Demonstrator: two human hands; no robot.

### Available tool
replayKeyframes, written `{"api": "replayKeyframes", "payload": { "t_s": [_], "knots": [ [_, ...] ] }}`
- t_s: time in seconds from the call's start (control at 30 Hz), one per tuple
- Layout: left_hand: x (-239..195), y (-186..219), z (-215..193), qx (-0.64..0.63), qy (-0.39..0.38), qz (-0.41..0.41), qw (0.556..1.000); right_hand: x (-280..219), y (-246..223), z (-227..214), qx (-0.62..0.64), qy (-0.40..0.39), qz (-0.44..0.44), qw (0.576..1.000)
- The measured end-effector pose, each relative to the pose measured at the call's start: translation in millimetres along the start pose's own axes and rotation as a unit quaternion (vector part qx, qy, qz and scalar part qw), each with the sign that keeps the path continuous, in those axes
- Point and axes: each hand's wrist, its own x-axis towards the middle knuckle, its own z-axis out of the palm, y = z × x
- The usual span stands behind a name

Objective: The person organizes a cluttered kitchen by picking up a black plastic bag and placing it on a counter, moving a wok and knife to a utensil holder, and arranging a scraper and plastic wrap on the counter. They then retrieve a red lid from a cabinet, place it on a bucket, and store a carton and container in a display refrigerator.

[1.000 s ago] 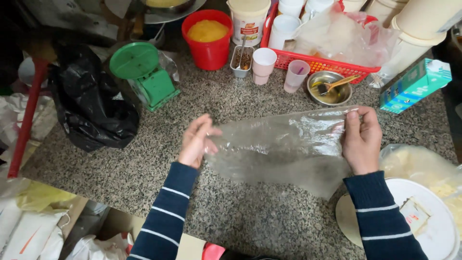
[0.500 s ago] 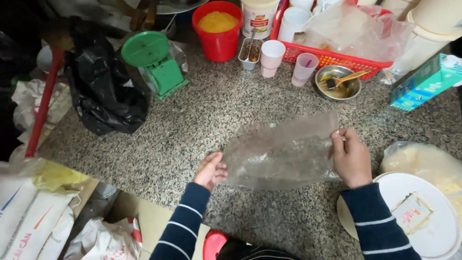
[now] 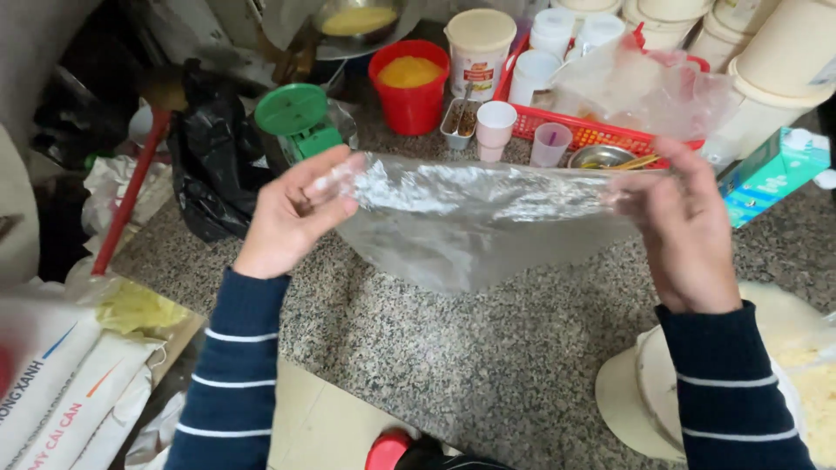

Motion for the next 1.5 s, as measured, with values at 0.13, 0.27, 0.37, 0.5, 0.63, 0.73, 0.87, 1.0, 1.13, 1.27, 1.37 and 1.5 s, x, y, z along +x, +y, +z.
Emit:
{"api": "replayKeyframes", "payload": {
  "t_s": [0.13,0.27,0.37,0.5,0.63,0.73,0.87,1.0,1.13,1.27,1.37,1.5],
  "knots": [
    [2.7,16.4,-8.0,0.031,0.055,-0.006,0.998,4.9,-25.6,-5.7,-0.155,-0.067,-0.071,0.983],
    [19.3,46.8,-13.9,0.153,0.047,0.059,0.985,31.7,-24.5,-22.5,-0.260,-0.036,-0.121,0.957],
    [41.6,73.3,-16.4,0.314,0.089,0.161,0.931,56.8,-30.5,-40.8,-0.381,-0.002,-0.193,0.904],
    [75.2,114.9,-0.6,0.360,0.076,0.306,0.878,70.8,-74.7,-24.6,-0.376,-0.119,-0.265,0.880],
    [111.3,139.0,34.4,0.320,0.008,0.341,0.884,61.6,-100.4,42.6,-0.288,-0.275,-0.141,0.906],
    [124.4,135.0,38.0,0.304,0.012,0.316,0.899,64.4,-52.2,62.6,-0.173,-0.259,-0.015,0.950],
    [86.5,103.2,-4.2,0.307,-0.006,0.133,0.942,67.9,13.0,48.1,-0.145,-0.176,-0.007,0.974],
    [28.0,1.8,-22.5,-0.039,-0.011,-0.124,0.991,49.3,57.9,45.5,-0.039,-0.053,0.131,0.989],
    [-9.8,-92.9,8.0,-0.289,-0.078,-0.172,0.939,26.8,137.4,47.7,-0.063,-0.012,0.183,0.981],
    [-25.7,-172.6,17.5,-0.231,-0.021,-0.255,0.939,-15.1,204.7,45.9,-0.084,0.006,0.266,0.960],
    [-32.5,-247.3,18.0,-0.228,0.005,-0.348,0.910,-47.1,306.9,22.8,-0.144,0.023,0.313,0.938],
    [-40.6,-337.9,26.8,-0.232,0.041,-0.416,0.878,-85.4,326.6,30.1,-0.166,-0.052,0.439,0.881]
  ]
}}
